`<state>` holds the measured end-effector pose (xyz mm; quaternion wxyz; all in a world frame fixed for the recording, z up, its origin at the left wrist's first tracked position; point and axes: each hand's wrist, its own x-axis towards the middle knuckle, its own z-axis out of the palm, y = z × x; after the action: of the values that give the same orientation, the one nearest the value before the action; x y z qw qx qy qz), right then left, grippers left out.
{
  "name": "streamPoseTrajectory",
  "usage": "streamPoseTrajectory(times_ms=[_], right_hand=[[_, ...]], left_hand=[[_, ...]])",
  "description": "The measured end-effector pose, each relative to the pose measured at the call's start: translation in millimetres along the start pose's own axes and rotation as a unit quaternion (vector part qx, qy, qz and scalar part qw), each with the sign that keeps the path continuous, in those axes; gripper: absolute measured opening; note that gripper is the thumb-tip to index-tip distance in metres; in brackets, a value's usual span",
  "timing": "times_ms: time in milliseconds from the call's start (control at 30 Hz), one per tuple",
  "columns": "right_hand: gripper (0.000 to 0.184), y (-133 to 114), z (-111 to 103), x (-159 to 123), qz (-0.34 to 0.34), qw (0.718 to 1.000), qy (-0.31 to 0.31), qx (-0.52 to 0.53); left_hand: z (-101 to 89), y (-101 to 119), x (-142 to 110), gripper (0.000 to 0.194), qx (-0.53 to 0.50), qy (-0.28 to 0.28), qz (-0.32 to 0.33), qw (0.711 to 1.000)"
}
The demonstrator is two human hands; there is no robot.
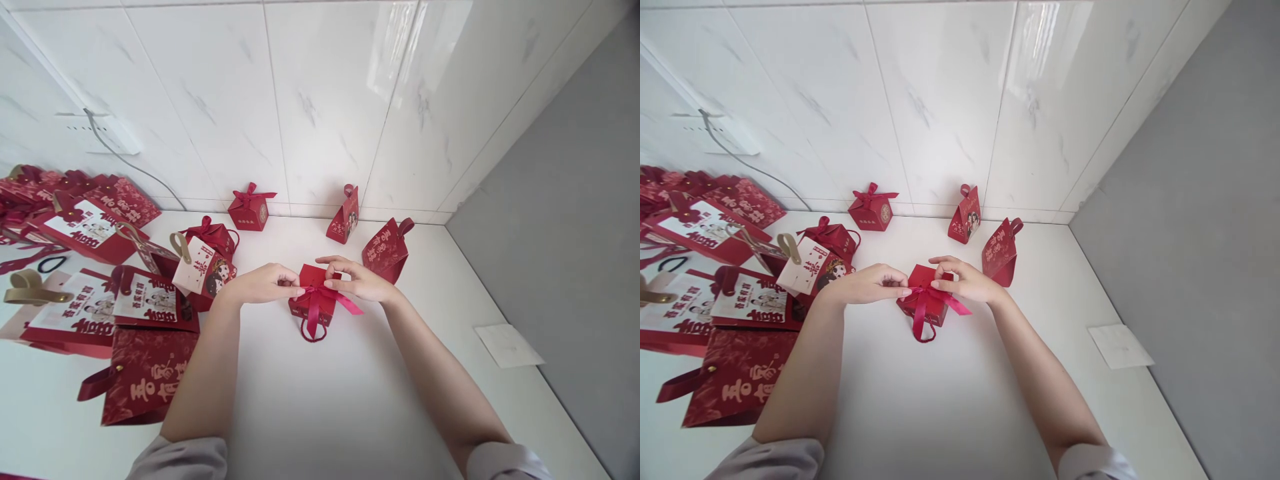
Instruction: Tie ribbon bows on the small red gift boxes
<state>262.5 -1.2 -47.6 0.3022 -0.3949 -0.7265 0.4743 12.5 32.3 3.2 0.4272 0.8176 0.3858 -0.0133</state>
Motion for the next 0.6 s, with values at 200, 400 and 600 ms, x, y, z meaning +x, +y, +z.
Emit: streamPoseTrajectory(times_ms=[200,400,600], right_hand=[[0.031,0.5,-7.5,-1.5,0.035,0.998,-0.039,0.036],[0.028,-1.7,-10.8,-3.1,0.023,0.996,-0.075,0.048],[0.028,3.6,-10.8,-2.9,0.024,0.996,-0.075,0.029]], left_hand=[[-1.8,-3.8,2.8,0.043,-0.012,0.007,0.003,1.0],[-3.8,-6.5,2.3,0.043,-0.015,0.008,-0.009,1.0],[-3.5,-5.6,3.3,0.042,-0.014,-0.002,-0.013,1.0]])
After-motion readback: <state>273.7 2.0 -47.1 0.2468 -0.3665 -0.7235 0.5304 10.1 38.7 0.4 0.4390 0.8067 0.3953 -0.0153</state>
